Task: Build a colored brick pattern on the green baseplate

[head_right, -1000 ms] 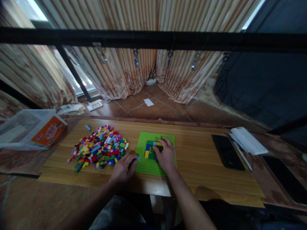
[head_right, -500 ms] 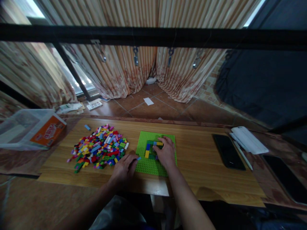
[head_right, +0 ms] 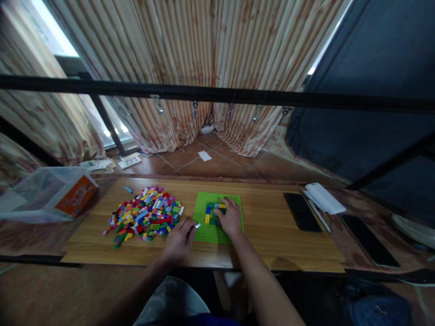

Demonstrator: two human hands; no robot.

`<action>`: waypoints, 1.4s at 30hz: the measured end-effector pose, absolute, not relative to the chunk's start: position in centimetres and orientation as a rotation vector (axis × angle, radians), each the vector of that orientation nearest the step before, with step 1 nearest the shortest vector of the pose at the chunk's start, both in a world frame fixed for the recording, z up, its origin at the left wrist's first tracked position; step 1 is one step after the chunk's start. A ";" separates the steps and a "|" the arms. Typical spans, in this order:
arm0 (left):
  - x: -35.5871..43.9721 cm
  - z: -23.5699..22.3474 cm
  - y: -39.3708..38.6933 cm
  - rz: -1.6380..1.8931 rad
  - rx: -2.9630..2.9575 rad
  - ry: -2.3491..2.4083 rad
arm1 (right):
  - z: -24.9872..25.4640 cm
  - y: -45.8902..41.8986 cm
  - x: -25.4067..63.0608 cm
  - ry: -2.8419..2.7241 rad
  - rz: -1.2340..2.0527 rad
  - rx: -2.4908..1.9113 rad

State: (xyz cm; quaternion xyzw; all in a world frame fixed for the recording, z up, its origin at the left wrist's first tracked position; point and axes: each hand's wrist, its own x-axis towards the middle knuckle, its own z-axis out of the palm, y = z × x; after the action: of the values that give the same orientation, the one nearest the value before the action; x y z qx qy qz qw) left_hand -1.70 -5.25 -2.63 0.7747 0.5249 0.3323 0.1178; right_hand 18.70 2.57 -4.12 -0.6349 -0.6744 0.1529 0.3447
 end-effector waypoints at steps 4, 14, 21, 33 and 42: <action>-1.7 -2.6 -5.5 1.016 2.307 1.588 | -4.0 2.5 18.6 -1.763 0.387 -1.630; -2.5 -2.5 -6.1 0.999 2.396 1.726 | -3.5 3.1 20.5 -1.786 0.481 -1.482; -3.5 -2.1 -6.2 0.909 2.415 1.839 | -4.4 1.5 23.1 -1.952 0.477 -1.350; 2.8 1.2 -2.2 0.730 2.171 1.664 | -4.4 1.3 24.6 -2.018 0.523 -1.269; 5.0 3.3 4.8 0.152 2.026 1.613 | -3.2 2.0 22.4 -1.729 0.498 -1.502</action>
State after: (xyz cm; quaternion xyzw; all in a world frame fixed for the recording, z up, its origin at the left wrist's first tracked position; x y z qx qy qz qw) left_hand 5.02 4.82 3.28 0.7519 0.5987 0.0564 0.2703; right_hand 22.38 1.98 -3.17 -0.5904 -0.6798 0.1958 0.3886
